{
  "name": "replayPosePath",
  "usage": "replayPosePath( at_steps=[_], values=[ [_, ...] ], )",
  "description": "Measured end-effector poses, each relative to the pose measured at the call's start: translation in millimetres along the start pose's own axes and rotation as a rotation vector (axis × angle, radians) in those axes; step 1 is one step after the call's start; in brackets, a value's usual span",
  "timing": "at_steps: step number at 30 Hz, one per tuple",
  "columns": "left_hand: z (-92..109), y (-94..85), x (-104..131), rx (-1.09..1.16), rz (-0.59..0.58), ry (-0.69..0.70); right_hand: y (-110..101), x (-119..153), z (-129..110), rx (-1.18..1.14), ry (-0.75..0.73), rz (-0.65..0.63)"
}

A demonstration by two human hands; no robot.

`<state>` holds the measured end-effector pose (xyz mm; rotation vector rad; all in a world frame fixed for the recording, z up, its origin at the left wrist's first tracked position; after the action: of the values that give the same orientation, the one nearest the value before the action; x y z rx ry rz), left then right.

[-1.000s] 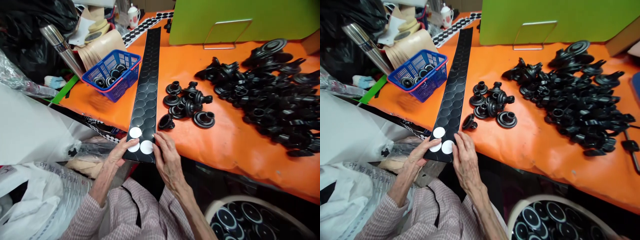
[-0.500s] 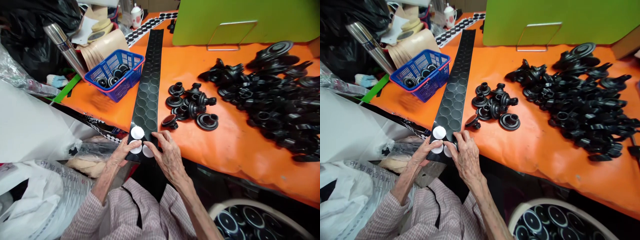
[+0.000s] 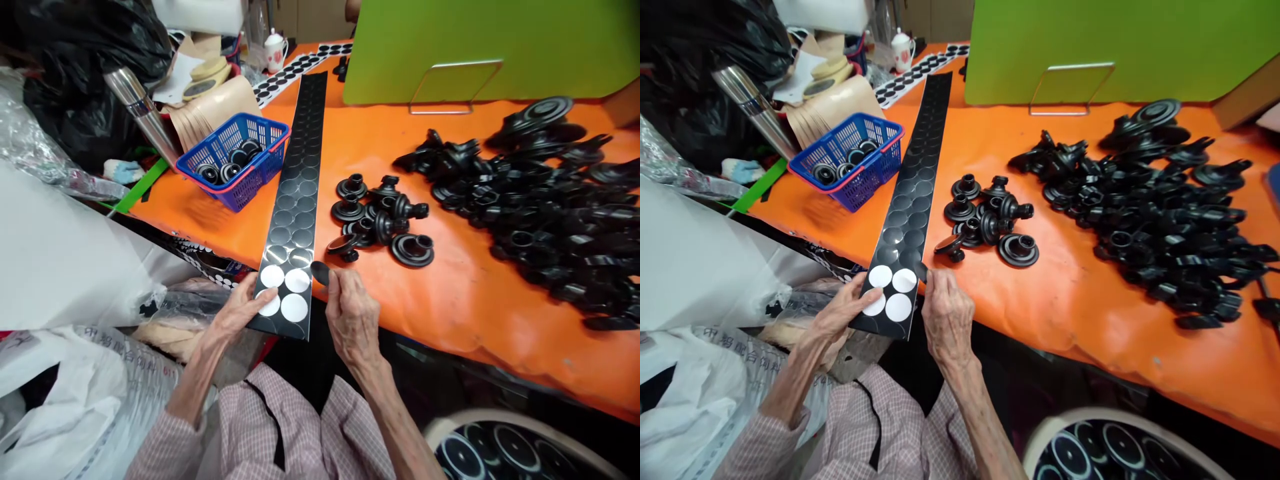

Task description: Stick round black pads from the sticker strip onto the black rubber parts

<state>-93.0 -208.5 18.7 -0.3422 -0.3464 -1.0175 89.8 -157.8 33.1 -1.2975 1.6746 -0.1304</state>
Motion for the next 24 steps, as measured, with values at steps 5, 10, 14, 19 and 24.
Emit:
replayPosePath(
  at_steps=[5, 10, 14, 19, 24],
  values=[
    [43.8, 7.2, 16.7, -0.204, 0.061, 0.231, -15.2, 7.9, -16.0, -0.192, -0.015, -0.002],
    [64.1, 66.2, 25.7, -0.059, -0.384, -0.010, -30.8, 9.0, -14.9, -0.478, 0.217, -0.074],
    [81.9, 109.0, 29.8, -0.232, -0.524, 0.183, -46.0, 10.3, 28.6, -0.683, 0.750, 0.070],
    [108.3, 176.9, 26.8, -0.753, -0.273, 0.913, -79.4, 16.3, 82.7, -0.708, 0.992, 0.381],
    [84.0, 247.8, 8.7, -0.910, -0.388, 1.124, -105.8, 29.0, 104.1, -0.787, 1.063, 0.349]
  ],
)
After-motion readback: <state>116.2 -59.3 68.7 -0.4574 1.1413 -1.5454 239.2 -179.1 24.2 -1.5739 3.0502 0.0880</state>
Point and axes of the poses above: each hand's wrist, its own x-axis away from the middle knuckle, its own y-axis out of the palm, z = x × y, the point moved 4 cm from there along -x, towards the middle knuckle, and after that the axes turned 10 degrees about z, right-handed, at the moved point
